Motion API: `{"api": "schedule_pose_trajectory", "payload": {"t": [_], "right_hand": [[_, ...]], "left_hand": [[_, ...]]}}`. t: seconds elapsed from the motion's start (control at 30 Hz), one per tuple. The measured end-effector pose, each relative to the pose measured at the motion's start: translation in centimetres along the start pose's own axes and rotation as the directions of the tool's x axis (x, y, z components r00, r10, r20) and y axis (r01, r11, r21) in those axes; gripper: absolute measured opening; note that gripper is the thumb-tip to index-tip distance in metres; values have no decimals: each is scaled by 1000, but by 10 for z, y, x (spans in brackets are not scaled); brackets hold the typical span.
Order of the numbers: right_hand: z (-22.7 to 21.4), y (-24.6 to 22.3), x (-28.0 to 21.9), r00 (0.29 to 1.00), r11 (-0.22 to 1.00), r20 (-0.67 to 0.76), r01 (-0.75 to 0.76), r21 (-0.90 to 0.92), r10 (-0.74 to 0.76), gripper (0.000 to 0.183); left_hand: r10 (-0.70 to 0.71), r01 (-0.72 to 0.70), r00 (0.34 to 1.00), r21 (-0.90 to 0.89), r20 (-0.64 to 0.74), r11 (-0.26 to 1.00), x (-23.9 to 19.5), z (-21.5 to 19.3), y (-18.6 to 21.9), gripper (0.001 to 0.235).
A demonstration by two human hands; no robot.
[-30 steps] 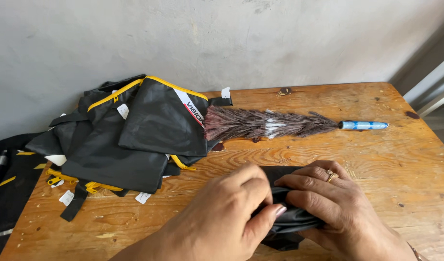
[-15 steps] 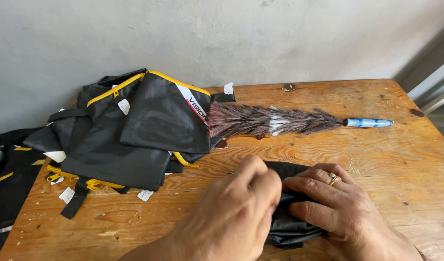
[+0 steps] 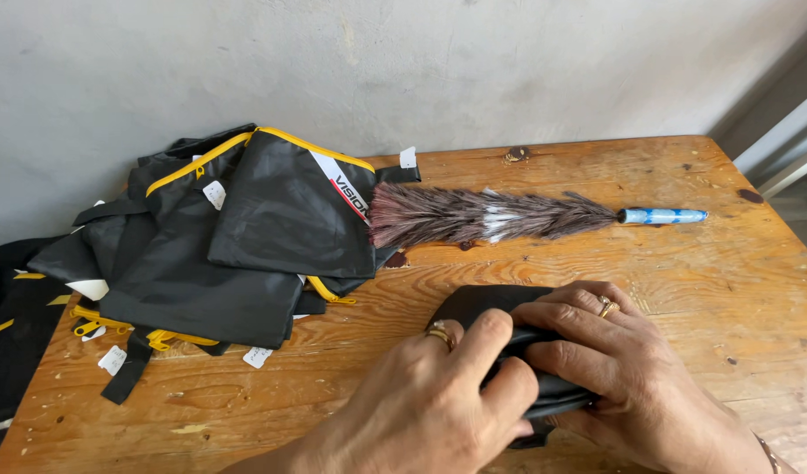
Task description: The person folds a black garment on a wooden table, repeatedly adjusting and compacting it into a small rectangular shape. They then place the folded item into a black and yellow branded bag and zip it closed.
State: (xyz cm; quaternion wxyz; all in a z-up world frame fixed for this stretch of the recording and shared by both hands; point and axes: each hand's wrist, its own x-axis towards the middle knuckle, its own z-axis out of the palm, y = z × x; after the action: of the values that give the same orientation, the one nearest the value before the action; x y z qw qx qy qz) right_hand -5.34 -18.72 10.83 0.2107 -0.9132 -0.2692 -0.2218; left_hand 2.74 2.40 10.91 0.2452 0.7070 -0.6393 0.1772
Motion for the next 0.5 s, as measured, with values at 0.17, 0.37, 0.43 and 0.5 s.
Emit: {"api": "schedule_pose_trajectory", "payload": {"t": [0.17, 0.37, 0.43, 0.5], "right_hand": [[3, 4, -4, 999, 999, -10, -31, -9, 31, 42], [-2, -1, -2, 997, 992, -26, -67, 109, 70, 47], [-7, -2, 2, 999, 990, 18, -41, 138, 39, 34], [-7, 2, 2, 999, 987, 23, -42, 153, 39, 32]], "left_hand": [[-15, 21, 995, -62, 97, 998, 6, -10, -4, 30], [-52, 70, 994, -207, 91, 976, 2, -5, -14, 25], [-61, 79, 994, -216, 89, 973, 1, -5, -16, 24], [-78, 98, 991, -202, 107, 974, 0, -5, -18, 22]]}}
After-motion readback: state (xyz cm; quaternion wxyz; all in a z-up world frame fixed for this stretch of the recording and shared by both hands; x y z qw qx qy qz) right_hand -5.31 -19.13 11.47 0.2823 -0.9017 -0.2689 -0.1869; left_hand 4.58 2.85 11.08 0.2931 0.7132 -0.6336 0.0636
